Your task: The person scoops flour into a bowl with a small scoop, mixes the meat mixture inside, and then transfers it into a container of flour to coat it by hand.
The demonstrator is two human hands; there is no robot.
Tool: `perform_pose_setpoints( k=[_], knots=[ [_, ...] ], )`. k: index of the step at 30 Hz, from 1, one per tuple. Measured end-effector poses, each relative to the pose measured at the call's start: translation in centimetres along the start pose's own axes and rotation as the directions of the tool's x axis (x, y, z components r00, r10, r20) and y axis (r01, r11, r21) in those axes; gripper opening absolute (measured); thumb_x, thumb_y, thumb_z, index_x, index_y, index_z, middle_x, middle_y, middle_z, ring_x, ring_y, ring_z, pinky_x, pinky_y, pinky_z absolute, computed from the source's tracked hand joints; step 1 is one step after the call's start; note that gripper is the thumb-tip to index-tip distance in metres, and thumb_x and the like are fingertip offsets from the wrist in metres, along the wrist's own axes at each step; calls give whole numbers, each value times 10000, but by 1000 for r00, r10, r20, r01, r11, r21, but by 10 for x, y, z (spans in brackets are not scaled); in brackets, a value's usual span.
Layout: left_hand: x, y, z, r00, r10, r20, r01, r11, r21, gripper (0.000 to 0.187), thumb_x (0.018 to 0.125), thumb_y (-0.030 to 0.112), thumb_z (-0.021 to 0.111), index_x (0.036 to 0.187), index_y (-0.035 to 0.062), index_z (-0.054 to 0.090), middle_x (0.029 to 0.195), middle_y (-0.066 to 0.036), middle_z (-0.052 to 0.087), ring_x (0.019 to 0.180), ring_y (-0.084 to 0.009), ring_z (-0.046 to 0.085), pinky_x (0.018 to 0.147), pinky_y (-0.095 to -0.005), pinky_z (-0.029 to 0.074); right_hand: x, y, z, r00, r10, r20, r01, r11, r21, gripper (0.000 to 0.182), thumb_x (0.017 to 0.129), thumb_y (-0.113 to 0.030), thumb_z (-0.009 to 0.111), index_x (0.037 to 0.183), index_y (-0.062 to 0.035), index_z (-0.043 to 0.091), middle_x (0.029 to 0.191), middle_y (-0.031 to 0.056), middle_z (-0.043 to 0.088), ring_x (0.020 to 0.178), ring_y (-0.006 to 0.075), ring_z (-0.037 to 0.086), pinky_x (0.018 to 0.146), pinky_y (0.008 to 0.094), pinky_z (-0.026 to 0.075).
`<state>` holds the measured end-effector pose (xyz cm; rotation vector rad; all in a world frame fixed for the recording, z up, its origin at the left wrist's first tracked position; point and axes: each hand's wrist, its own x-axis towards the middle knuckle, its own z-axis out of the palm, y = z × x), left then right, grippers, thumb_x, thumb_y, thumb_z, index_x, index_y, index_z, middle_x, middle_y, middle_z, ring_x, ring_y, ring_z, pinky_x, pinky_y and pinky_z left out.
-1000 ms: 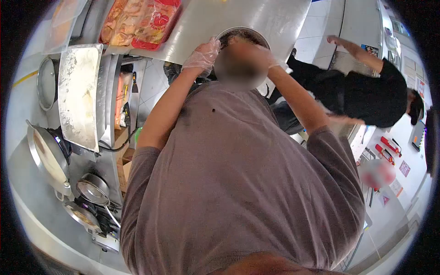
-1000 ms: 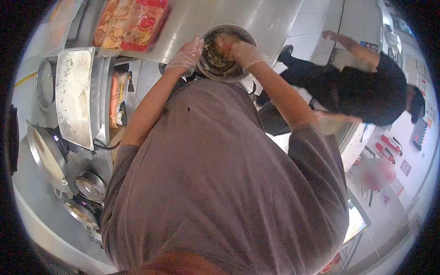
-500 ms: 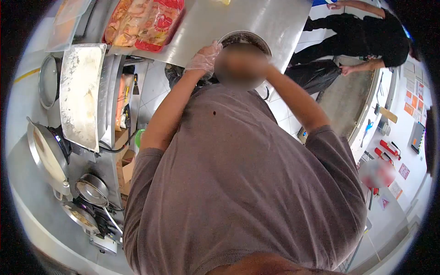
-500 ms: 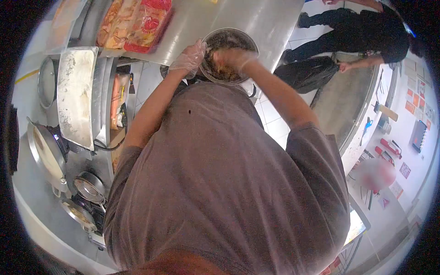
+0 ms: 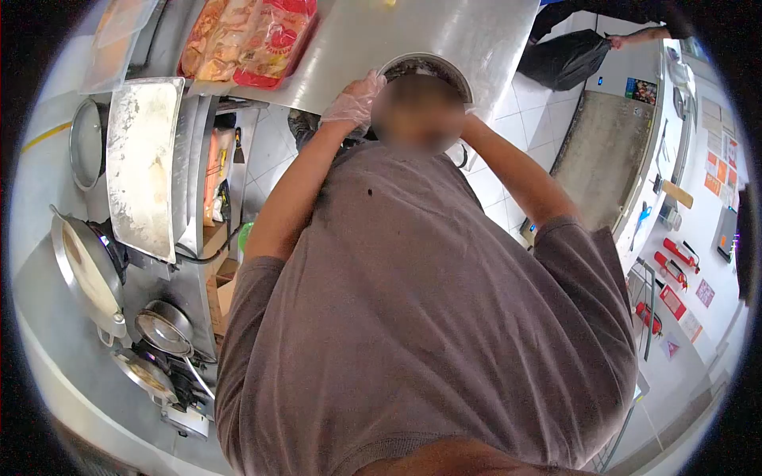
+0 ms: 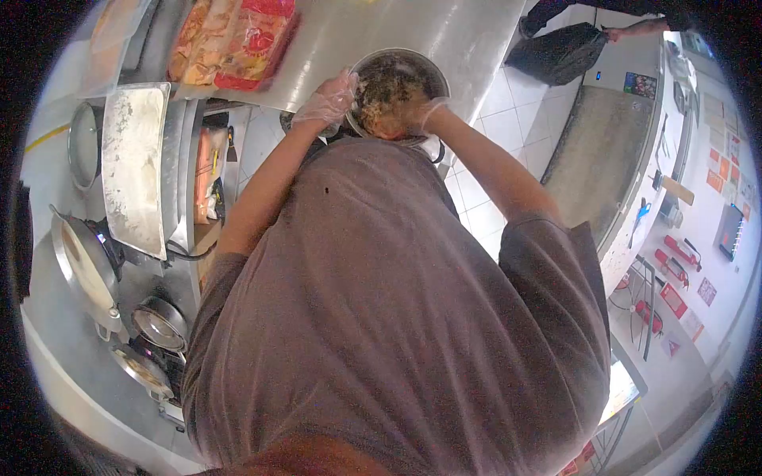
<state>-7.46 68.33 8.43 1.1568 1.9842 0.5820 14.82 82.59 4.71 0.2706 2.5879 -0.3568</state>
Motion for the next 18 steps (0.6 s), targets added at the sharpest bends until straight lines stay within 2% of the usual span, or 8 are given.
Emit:
perform_pose_setpoints(
  k=[1, 2, 5, 8, 11, 15, 16, 18],
  knots=[
    [0, -3, 4, 1000, 21, 5, -21, 1000, -2, 440, 1026, 397, 330, 1192, 24, 493, 1017, -344, 617, 1007, -514, 585, 867, -551, 467, -3, -4, 6, 1000, -9, -6, 9, 1000, -20, 471, 977, -454, 471, 1198, -76, 644, 1274, 170, 618, 1152, 377, 593, 1000, 494, 456],
    [2, -5, 5, 999, 45, 5, -45, 999, -3, 446, 1025, 404, 330, 1197, 26, 493, 1015, -344, 618, 1004, -512, 587, 867, -546, 469, 10, -6, -56, 846, -14, 534, 33, 999, -27, 445, 971, -437, 501, 1161, -66, 657, 1234, 174, 637, 1127, 348, 616, 915, 478, 514],
    [0, -1, 0, 1000, -3, 29, 3, 1000, 4, 461, 1020, 418, 334, 1209, 31, 499, 1024, -348, 615, 1011, -511, 587, 876, -540, 470, 3, -16, -170, 789, 213, 576, -219, 974, -61, 427, 921, -416, 607, 1156, -63, 651, 1212, 178, 643, 1120, 325, 628, 848, 464, 546],
    [5, -5, 2, 996, -33, 85, 32, 999, 8, 478, 1018, 433, 322, 1208, 34, 503, 1028, -351, 613, 1015, -515, 583, 887, -547, 463, 9, -9, -173, 820, 354, 450, -355, 931, -86, 438, 853, -416, 703, 1113, -63, 683, 1214, 165, 649, 1146, 316, 615, 897, 477, 527],
    [5, 0, 2, 997, -28, 77, 26, 999, 31, 465, 1019, 427, 315, 1213, 41, 488, 1024, -351, 614, 1009, -518, 583, 886, -553, 461, 4, -3, -72, 963, -1, 270, 52, 982, -181, 420, 801, -401, 713, 918, 3, 717, 926, 163, 707, 924, 313, 678, 780, 443, 552],
    [2, 6, 0, 995, -39, 92, 37, 999, 16, 474, 1018, 428, 312, 1221, 36, 484, 1040, -342, 617, 1023, -512, 583, 896, -549, 463, 46, 39, -61, 802, -260, 538, 463, 839, -286, 240, 812, -254, 671, 907, -44, 738, 956, 163, 715, 896, 324, 683, 780, 419, 559],
    [6, 0, 2, 995, -35, 91, 34, 999, 6, 478, 1017, 428, 314, 1224, 34, 487, 1051, -340, 617, 1030, -510, 582, 901, -545, 464, 22, 1, -126, 909, 28, 417, 103, 952, -288, 212, 813, -254, 657, 866, -68, 744, 872, 143, 715, 818, 313, 689, 723, 410, 559],
    [6, 0, 1, 996, 14, 86, -15, 1000, 6, 482, 1017, 428, 316, 1223, 31, 494, 1068, -336, 617, 1042, -506, 580, 909, -540, 462, 24, 2, -156, 940, 69, 335, 46, 945, -324, 190, 814, -252, 649, 827, -86, 741, 808, 122, 705, 766, 294, 689, 680, 407, 552]
  ],
)
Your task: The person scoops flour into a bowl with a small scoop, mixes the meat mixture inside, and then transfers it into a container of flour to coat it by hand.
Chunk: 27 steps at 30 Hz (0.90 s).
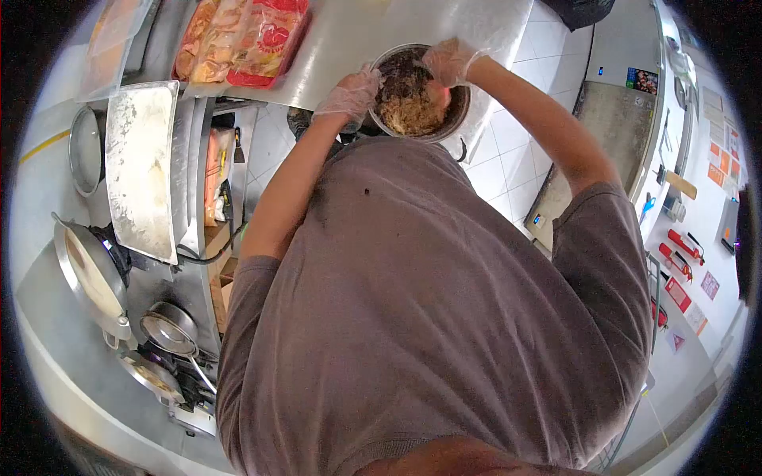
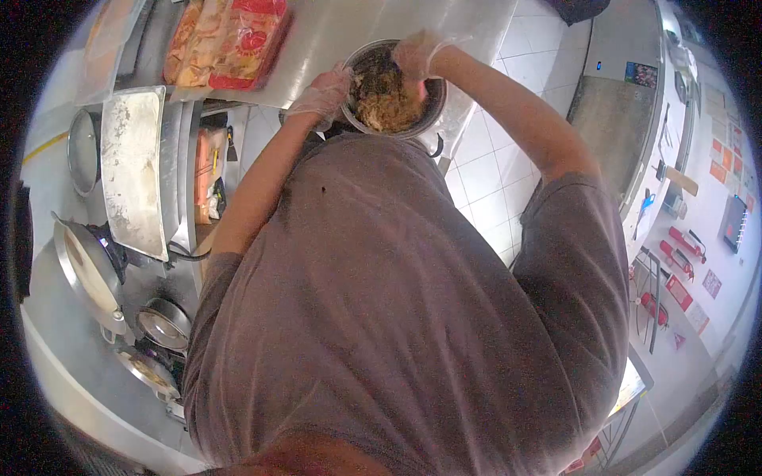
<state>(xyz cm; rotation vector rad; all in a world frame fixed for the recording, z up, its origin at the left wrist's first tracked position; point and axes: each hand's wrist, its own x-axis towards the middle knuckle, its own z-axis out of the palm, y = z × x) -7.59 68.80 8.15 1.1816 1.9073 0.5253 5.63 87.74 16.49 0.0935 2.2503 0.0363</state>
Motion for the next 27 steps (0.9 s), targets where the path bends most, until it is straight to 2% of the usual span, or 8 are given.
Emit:
perform_pose_setpoints(
  k=[4, 7, 13, 16, 19, 22, 25, 27],
  knots=[
    [0, -1, 2, 999, 13, -39, -12, 1000, 11, 469, 1019, 421, 316, 1208, 32, 498, 1073, -329, 618, 1048, -495, 581, 914, -541, 453, 14, 3, 18, 950, -56, -306, -14, 975, -221, 156, 857, -214, 654, 881, -96, 753, 887, 88, 734, 853, 262, 713, 668, 389, 564],
    [4, -4, 6, 998, -39, -58, 40, 999, 17, 447, 1021, 405, 329, 1203, 35, 502, 1043, -315, 630, 1025, -484, 596, 886, -545, 460, 15, -11, 34, 973, -52, -225, -17, 955, -295, 168, 848, -223, 645, 861, -97, 755, 867, 83, 737, 875, 259, 714, 711, 401, 568],
    [8, -7, 9, 998, 20, -66, -15, 997, 71, 409, 1017, 376, 373, 1178, 33, 527, 968, -298, 644, 948, -490, 614, 804, -538, 490, 41, -1, 99, 975, -213, -66, 215, 977, 12, 191, 833, -201, 608, 756, -70, 724, 796, 138, 699, 777, 299, 688, 678, 417, 557],
    [16, -31, 31, 982, 142, -124, -145, 989, -17, 451, 1015, 397, 354, 1163, 23, 557, 950, -309, 646, 941, -490, 615, 829, -535, 490, 40, -16, 124, 974, -219, -53, 225, 959, 173, 173, 817, -174, 619, 845, -42, 727, 879, 186, 698, 829, 320, 684, 730, 431, 564],
    [12, -19, 24, 988, 71, -134, -71, 997, 2, 484, 1013, 420, 342, 1170, 25, 574, 927, -308, 652, 933, -479, 622, 844, -534, 491, 25, -39, 136, 828, -514, -222, 515, 855, -59, 227, 831, -168, 605, 956, -10, 710, 948, 216, 691, 886, 324, 687, 771, 442, 563],
    [6, -5, 14, 995, -2, -104, 4, 1000, 19, 508, 1016, 441, 326, 1177, 16, 553, 992, -310, 634, 980, -494, 596, 866, -546, 465, 66, -87, 164, 980, -1, -201, 126, 785, 607, 255, 832, -162, 607, 1024, -24, 701, 972, 192, 703, 921, 318, 691, 784, 412, 565],
    [-2, -14, 16, 993, -43, -109, 44, 999, 1, 539, 1019, 462, 302, 1180, 5, 540, 1034, -314, 623, 1027, -512, 567, 892, -547, 445, 63, -117, 99, 929, 249, -273, -47, 812, 582, 232, 842, -147, 582, 1007, -50, 714, 1007, 163, 712, 953, 294, 694, 775, 389, 570],
    [-10, -13, 15, 993, -88, -77, 86, 996, -28, 554, 1021, 467, 292, 1179, -3, 539, 1026, -314, 626, 1033, -506, 571, 899, -537, 448, 55, -101, 82, 944, 179, -277, -31, 884, 466, 223, 856, -131, 557, 996, -42, 706, 954, 150, 712, 904, 275, 696, 728, 382, 567]
  ],
)
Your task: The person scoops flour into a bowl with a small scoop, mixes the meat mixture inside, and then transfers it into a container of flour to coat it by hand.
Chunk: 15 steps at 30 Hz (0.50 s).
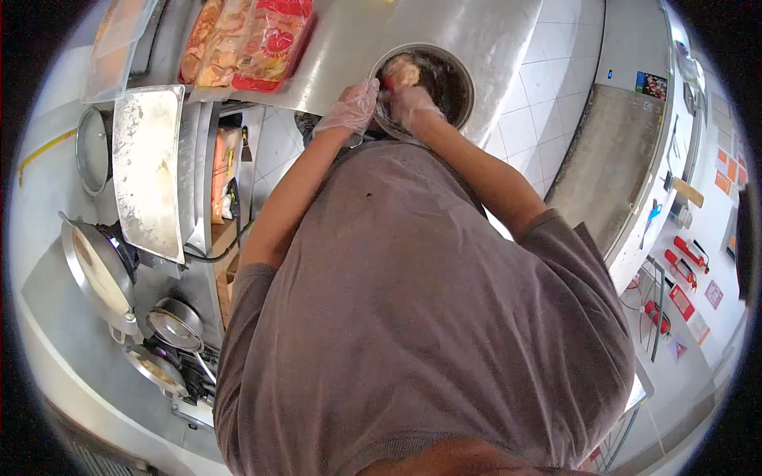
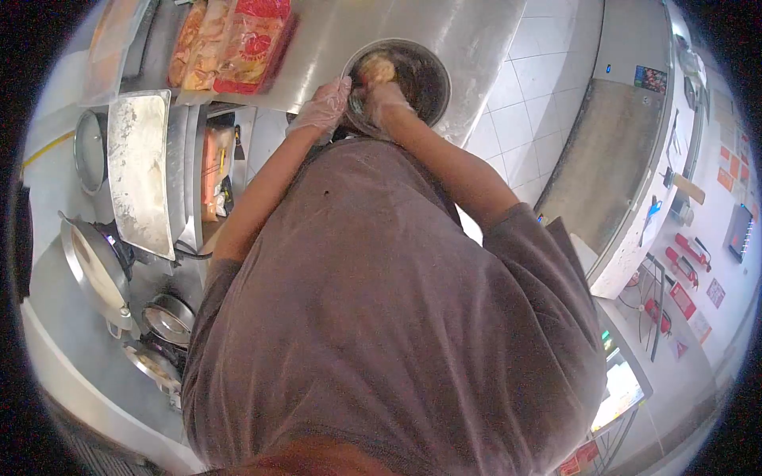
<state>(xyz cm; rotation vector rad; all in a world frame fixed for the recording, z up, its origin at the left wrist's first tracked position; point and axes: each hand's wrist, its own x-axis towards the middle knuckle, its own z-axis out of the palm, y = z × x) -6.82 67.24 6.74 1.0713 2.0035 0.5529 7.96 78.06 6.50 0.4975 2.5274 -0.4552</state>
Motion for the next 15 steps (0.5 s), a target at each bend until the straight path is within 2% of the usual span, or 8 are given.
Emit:
perform_pose_setpoints(
  k=[2, 5, 6, 7, 8, 11, 13, 15],
  knots=[
    [-8, 9, -5, 995, -58, 80, 61, 997, -38, 561, 1024, 464, 288, 1175, -14, 540, 1005, -314, 634, 1023, -486, 591, 900, -522, 460, -1, 11, -21, 997, -61, 41, 65, 991, -119, 218, 870, -116, 531, 985, -35, 699, 900, 137, 712, 854, 255, 698, 681, 375, 565],
    [-1, -10, 17, 990, 62, 125, -69, 996, 51, 574, 1020, 467, 309, 1179, -35, 537, 1099, -314, 623, 1067, -422, 609, 920, -481, 476, -13, 29, -45, 989, -122, 88, 141, 954, -263, 217, 891, -108, 504, 966, -22, 689, 831, 125, 702, 789, 235, 694, 629, 369, 559],
    [-3, -11, 16, 964, -50, 260, 93, 984, -154, 575, 1014, 471, 325, 1182, -38, 535, 1141, -316, 607, 1096, -407, 601, 935, -467, 472, -25, 35, -47, 993, -107, 45, 114, 966, -231, 217, 898, -116, 502, 958, -17, 686, 815, 125, 693, 773, 235, 687, 624, 370, 556],
    [-16, 7, -2, 904, -126, 409, 274, 904, -328, 578, 1009, 475, 341, 1184, -41, 533, 1182, -318, 591, 1124, -391, 594, 950, -454, 469, -38, 41, -49, 997, -79, -20, 75, 985, -157, 219, 905, -124, 501, 950, -12, 684, 799, 126, 683, 757, 235, 680, 620, 371, 553],
    [-23, 20, -16, 814, -159, 558, 459, 764, -452, 581, 1003, 479, 357, 1187, -44, 531, 1223, -320, 576, 1153, -375, 587, 964, -440, 466, -49, 45, -48, 995, -28, -100, 27, 1000, -13, 223, 912, -132, 499, 943, -7, 681, 784, 126, 674, 741, 234, 673, 615, 373, 550],
    [-18, 22, -35, 853, -249, 459, 434, 826, -360, 608, 987, 506, 377, 1193, -45, 532, 1214, -291, 603, 1135, -386, 600, 944, -437, 481, -73, 61, -51, 961, 89, -263, 17, 926, 376, 243, 932, -156, 495, 920, 8, 674, 736, 127, 646, 693, 233, 652, 601, 376, 541],
    [-2, 5, -35, 986, -13, 168, 39, 987, -154, 556, 986, 470, 406, 1201, -34, 502, 1058, -265, 650, 959, -353, 670, 849, -426, 526, -75, 76, -58, 948, 100, -302, 16, 932, 361, 263, 946, -172, 492, 904, 18, 669, 705, 128, 627, 661, 233, 638, 592, 378, 534],
    [27, -8, -24, 980, 199, 2, -198, 971, 136, 475, 983, 385, 412, 1184, -38, 495, 997, -297, 659, 918, -421, 672, 838, -463, 531, -67, 92, -61, 931, 89, -353, -12, 976, 217, 286, 960, -188, 489, 889, 28, 664, 673, 128, 608, 629, 232, 624, 583, 381, 528]
  ],
)
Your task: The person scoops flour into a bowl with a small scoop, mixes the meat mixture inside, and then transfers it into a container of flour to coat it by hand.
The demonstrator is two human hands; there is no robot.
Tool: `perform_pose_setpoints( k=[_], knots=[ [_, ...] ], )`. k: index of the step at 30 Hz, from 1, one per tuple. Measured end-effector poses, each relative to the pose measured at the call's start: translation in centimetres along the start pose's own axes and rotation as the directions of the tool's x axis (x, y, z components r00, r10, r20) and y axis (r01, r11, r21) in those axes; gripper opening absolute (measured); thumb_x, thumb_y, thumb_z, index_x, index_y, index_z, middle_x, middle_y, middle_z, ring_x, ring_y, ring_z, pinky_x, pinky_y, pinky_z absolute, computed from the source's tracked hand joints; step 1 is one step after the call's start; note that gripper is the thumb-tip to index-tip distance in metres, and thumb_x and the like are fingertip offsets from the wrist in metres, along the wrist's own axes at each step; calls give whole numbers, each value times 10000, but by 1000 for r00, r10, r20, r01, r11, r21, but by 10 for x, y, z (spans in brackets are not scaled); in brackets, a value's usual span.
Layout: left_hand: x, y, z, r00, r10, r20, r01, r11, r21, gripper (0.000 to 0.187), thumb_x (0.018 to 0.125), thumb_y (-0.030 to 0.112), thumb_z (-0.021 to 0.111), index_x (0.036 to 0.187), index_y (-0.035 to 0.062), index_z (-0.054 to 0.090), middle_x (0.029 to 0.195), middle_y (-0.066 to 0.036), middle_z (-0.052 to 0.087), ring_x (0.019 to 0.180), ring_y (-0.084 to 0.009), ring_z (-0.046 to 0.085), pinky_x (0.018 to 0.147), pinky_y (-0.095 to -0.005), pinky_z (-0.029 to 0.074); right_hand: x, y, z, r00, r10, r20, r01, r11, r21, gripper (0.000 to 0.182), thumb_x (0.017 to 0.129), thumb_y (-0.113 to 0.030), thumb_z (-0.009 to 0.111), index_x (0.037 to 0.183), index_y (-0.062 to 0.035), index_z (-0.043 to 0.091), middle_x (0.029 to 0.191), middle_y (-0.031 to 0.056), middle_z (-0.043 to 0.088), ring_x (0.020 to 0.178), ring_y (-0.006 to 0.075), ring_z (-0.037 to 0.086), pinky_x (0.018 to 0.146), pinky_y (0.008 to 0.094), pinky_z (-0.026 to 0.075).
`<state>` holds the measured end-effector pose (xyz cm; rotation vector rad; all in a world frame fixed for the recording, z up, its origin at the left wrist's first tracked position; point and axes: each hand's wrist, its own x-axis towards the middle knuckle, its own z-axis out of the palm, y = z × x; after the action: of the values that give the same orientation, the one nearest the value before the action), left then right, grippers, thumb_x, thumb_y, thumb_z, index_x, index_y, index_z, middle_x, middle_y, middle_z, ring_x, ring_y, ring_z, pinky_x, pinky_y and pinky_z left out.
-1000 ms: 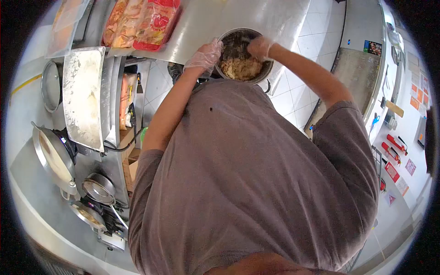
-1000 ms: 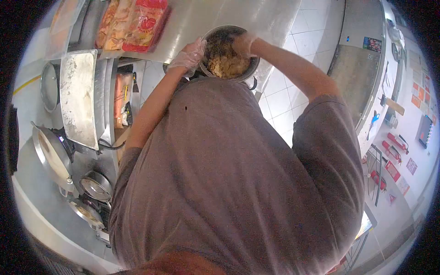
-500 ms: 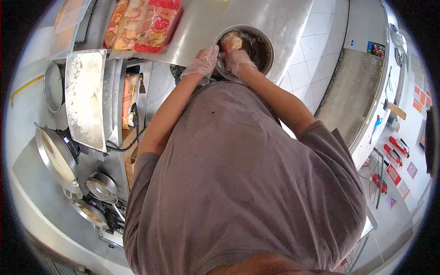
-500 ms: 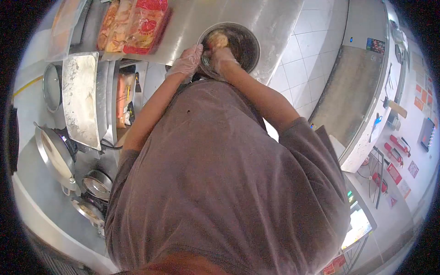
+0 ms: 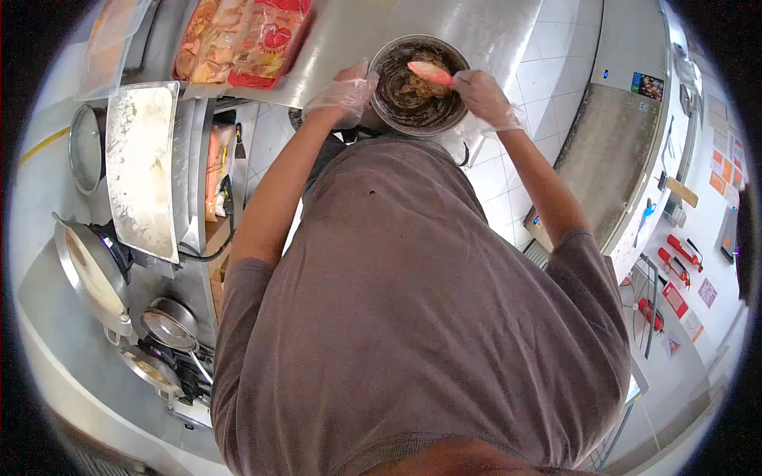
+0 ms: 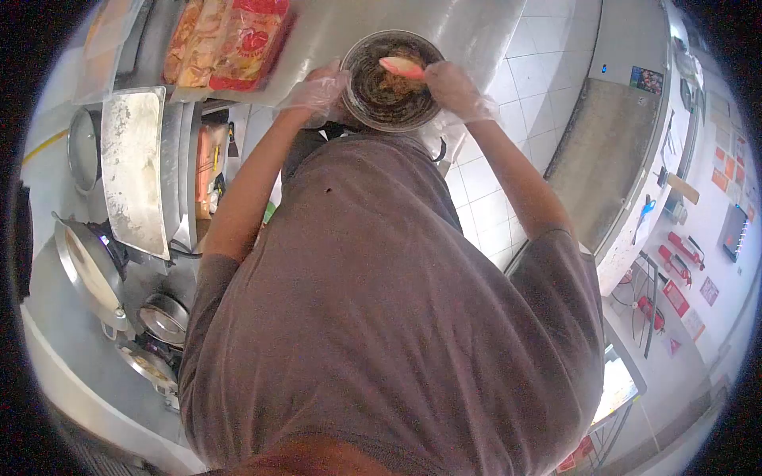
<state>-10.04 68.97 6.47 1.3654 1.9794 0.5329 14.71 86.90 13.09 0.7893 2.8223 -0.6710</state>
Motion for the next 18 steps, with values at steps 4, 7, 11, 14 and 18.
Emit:
perform_pose_setpoints(
  k=[4, 7, 11, 14, 18],
  knots=[
    [20, 2, 13, 984, -133, 117, 131, 991, 27, 406, 987, 353, 390, 1122, -12, 508, 1078, -331, 619, 1032, -504, 593, 888, -550, 468, 19, 3, 17, 1000, 18, 20, -10, 935, -353, 235, 925, -157, 510, 912, -3, 686, 814, 186, 663, 784, 315, 685, 681, 428, 557],
    [3, 30, -7, 976, -182, 121, 185, 983, -14, 350, 977, 281, 374, 1118, -18, 489, 1045, -335, 626, 1021, -503, 598, 885, -548, 471, 19, -39, 16, 920, 103, 378, -19, 975, -221, 184, 895, -134, 542, 949, -34, 688, 1002, 219, 680, 907, 343, 679, 773, 433, 565],
    [1, 30, -7, 984, -153, 92, 152, 988, 11, 314, 952, 192, 371, 1131, -39, 486, 1000, -335, 640, 997, -475, 627, 878, -527, 487, 11, -51, 5, 822, -116, 558, 196, 977, -86, 272, 908, -222, 547, 949, 8, 685, 895, 230, 682, 878, 359, 690, 760, 448, 562],
    [5, 23, -2, 989, -123, 87, 122, 992, 21, 308, 954, 173, 366, 1137, -44, 483, 997, -335, 640, 996, -470, 630, 872, -526, 491, 29, -48, -28, 839, -97, 535, 199, 970, -136, 333, 938, -265, 521, 962, 26, 681, 861, 230, 688, 863, 350, 702, 754, 449, 562],
    [-4, 34, -10, 991, -111, 80, 110, 994, 15, 302, 948, 151, 367, 1147, -47, 480, 990, -337, 640, 990, -472, 632, 871, -532, 489, 52, -42, -40, 899, 260, 352, -172, 950, -261, 338, 981, -263, 472, 945, 7, 672, 892, 215, 691, 834, 321, 696, 752, 435, 561]
  ],
)
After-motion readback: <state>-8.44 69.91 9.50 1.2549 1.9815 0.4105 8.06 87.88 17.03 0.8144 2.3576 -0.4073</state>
